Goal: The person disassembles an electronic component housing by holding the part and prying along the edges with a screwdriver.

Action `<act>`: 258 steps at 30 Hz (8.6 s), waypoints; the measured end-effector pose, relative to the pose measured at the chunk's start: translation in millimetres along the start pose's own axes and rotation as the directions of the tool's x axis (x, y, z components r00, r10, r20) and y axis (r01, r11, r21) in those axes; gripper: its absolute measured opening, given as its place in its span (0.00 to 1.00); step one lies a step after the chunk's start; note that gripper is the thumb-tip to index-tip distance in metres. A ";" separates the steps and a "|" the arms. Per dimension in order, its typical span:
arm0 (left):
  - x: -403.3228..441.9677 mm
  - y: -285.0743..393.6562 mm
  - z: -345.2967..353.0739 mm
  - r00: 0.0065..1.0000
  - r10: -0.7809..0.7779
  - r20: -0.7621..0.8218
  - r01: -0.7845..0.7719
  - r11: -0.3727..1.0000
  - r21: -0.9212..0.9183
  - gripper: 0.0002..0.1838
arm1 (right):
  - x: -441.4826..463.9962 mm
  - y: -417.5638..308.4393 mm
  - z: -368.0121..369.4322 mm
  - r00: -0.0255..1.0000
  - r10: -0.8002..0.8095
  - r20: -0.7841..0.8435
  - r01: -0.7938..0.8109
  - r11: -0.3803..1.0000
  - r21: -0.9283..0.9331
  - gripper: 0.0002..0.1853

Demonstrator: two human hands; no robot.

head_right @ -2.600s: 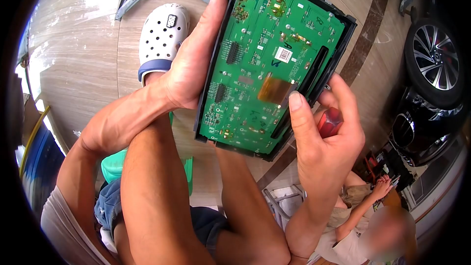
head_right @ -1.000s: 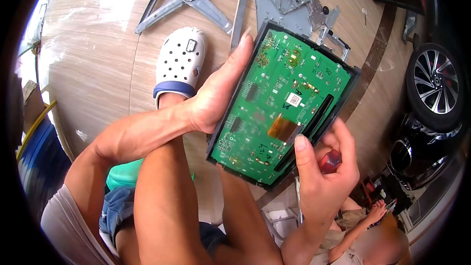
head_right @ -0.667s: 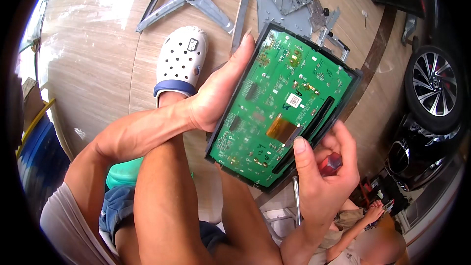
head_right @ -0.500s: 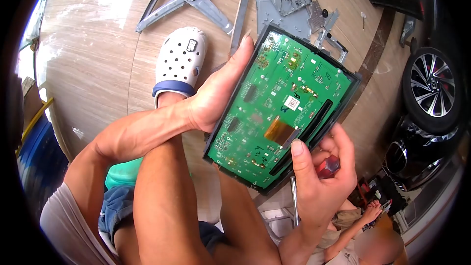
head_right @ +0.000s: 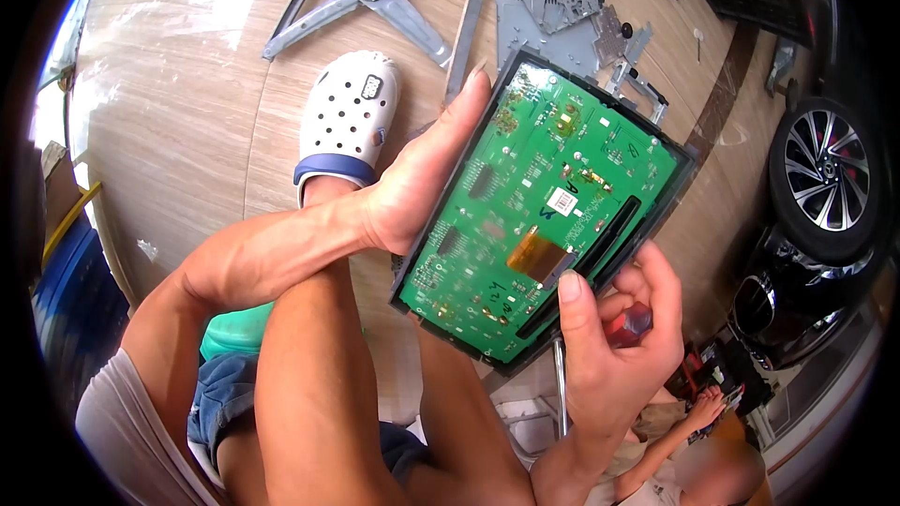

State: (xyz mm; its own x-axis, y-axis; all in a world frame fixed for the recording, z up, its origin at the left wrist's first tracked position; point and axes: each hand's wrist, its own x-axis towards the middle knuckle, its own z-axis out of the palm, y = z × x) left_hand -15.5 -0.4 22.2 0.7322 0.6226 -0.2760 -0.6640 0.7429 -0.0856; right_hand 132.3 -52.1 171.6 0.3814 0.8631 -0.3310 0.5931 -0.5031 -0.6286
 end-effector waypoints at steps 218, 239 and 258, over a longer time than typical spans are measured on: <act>20.3 -16.5 28.8 0.943 0.042 -0.331 0.148 0.837 0.527 0.36 | -13.8 132.1 35.4 0.961 -0.250 0.119 0.252 0.968 0.006 0.08; 22.6 -12.5 -4.8 0.987 0.009 -0.159 0.062 0.898 0.435 0.36 | -30.2 146.6 23.6 0.999 -0.032 -0.024 0.040 0.821 0.570 0.07; 26.6 -15.6 -1.7 0.978 0.058 -0.199 0.034 0.902 0.431 0.35 | -32.9 150.7 15.5 1.000 -0.014 -0.003 0.014 0.871 0.491 0.07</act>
State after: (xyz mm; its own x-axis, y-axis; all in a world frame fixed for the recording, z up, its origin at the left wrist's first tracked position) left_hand 14.1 4.1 14.5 0.6478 0.6030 -0.4656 -0.5083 0.7973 0.3255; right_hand 198.1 -155.7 76.9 0.3749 0.8701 -0.3201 0.1739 -0.4051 -0.8976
